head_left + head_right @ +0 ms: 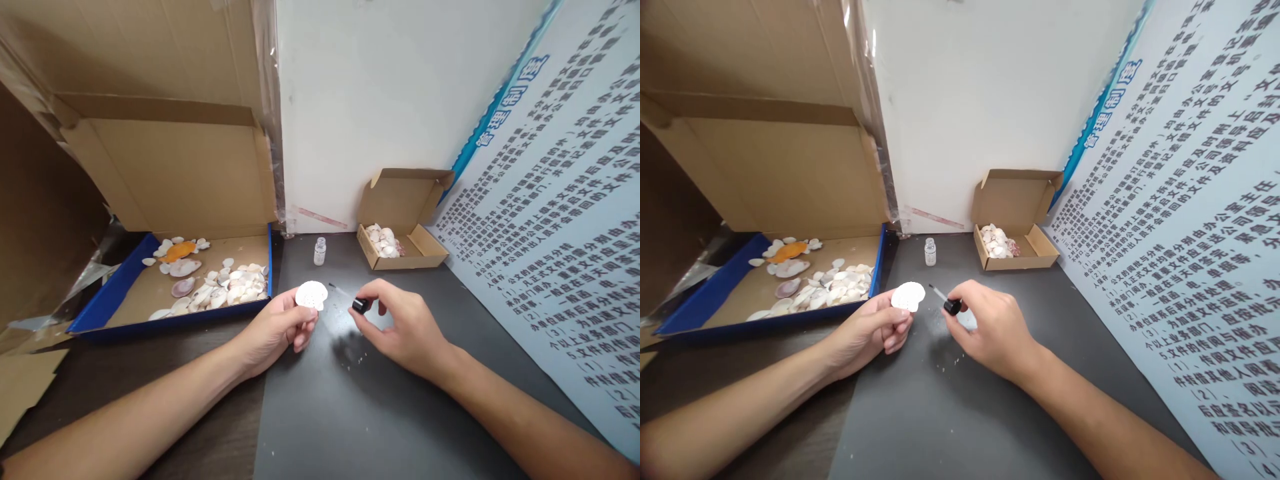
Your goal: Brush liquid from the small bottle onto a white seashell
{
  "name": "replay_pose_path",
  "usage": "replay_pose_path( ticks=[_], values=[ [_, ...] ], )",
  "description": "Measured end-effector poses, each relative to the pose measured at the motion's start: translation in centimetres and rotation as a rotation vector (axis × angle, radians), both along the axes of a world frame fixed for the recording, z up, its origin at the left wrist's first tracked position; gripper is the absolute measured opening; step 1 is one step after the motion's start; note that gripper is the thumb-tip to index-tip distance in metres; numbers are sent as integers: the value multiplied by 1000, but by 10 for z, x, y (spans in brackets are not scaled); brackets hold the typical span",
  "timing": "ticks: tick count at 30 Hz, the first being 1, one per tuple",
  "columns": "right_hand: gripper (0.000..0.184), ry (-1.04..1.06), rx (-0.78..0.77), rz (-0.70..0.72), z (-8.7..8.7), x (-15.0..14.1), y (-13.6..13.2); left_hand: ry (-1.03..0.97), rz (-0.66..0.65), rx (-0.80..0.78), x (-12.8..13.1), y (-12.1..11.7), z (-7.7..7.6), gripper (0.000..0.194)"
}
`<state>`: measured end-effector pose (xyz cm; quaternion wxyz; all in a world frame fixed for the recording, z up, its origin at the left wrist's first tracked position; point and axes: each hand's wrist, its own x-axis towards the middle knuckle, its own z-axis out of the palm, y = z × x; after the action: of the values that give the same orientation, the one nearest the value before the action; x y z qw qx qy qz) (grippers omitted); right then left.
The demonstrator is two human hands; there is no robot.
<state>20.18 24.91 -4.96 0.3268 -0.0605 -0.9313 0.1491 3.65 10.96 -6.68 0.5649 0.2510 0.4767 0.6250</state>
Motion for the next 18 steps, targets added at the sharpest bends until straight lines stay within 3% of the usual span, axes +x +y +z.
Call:
replay_pose_path(
  ticks=[2, 6, 10, 15, 18],
  values=[
    [13, 38, -15, -20, 1, 0, -1, -12, -6, -4, -1, 0, -1, 25],
    [13, 22, 0, 116, 1, 0, -3, -29, -35, 1, -3, 1, -2, 24],
    [12, 32, 22, -31, 2, 1, -2, -26, -38, 0, -3, 0, -2, 25],
    [18, 107, -10, 132, 2, 2, -4, -21, -27, -1, -2, 0, -2, 24],
    [17, 73, -8, 24, 2, 1, -5, -3, -33, 0, -2, 0, -1, 24]
  ],
)
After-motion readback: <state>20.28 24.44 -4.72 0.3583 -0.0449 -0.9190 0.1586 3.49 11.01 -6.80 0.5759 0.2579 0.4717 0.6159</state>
